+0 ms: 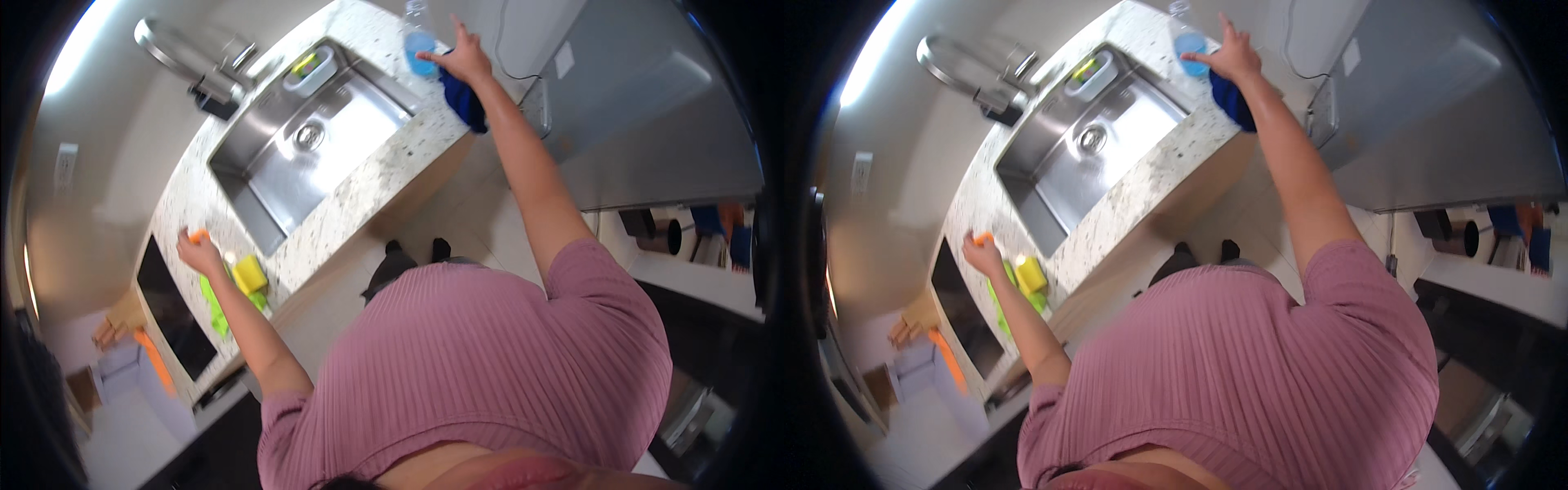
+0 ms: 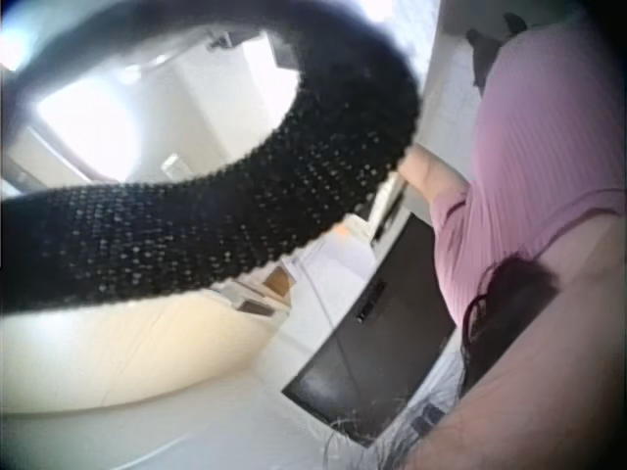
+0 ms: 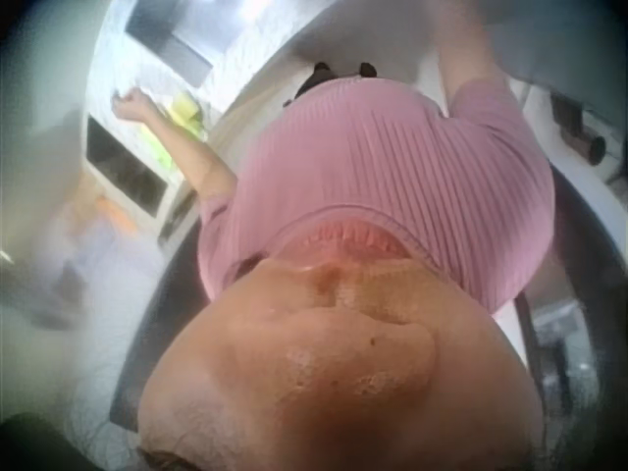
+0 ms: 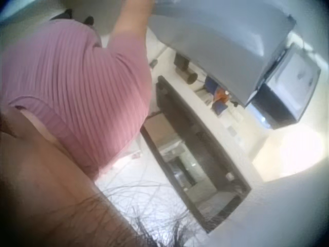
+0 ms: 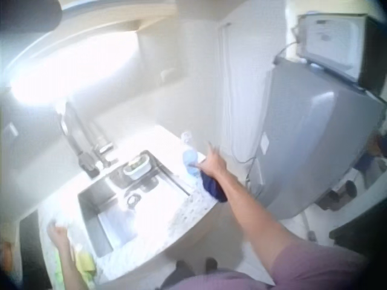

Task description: The person scrubs a kitchen sink with a blue cloth and rinses it under running water. They then move to a bathroom sink, where they scrub the basin, a cup, a soap dish, and a soap dispenser using a sponge and cleaning liquid.

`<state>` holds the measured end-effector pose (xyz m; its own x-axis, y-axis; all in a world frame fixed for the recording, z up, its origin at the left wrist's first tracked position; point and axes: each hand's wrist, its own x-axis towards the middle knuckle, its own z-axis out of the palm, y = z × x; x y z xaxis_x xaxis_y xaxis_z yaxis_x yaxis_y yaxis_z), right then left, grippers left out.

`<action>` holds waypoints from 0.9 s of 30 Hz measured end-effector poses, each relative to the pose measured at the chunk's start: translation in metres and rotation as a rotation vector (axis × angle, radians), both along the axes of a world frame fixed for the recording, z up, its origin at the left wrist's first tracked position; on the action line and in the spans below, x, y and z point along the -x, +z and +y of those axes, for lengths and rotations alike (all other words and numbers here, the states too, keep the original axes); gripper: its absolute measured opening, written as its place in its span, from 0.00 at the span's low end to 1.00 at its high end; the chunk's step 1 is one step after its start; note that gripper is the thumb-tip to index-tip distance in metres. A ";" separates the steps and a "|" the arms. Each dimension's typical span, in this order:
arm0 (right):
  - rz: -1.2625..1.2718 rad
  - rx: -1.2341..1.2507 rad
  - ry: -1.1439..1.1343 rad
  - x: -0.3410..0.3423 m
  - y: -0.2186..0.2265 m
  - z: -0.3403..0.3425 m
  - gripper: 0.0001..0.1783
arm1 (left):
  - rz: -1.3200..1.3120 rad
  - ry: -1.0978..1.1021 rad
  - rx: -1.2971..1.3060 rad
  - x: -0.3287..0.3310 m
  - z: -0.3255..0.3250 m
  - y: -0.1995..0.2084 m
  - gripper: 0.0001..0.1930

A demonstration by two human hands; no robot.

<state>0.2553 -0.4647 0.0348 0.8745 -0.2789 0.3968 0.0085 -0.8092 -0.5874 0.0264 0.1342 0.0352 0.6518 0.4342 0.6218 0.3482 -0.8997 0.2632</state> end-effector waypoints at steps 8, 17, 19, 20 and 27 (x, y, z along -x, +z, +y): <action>0.072 0.060 -0.001 -0.045 -0.007 0.020 0.49 | -0.171 -0.266 0.684 0.019 0.006 0.049 0.16; -0.145 -0.164 0.257 0.084 0.015 0.056 0.28 | 0.839 0.220 0.375 0.109 -0.023 0.035 0.35; -0.124 -0.162 0.246 0.114 0.016 0.064 0.27 | 0.829 0.286 0.359 0.107 -0.006 0.031 0.33; -0.109 -0.196 0.252 0.124 0.012 0.069 0.26 | 0.825 0.330 0.348 0.109 0.005 0.030 0.33; -0.081 -0.327 0.266 0.158 0.017 0.097 0.24 | 0.692 -0.224 0.248 0.062 0.081 -0.032 0.26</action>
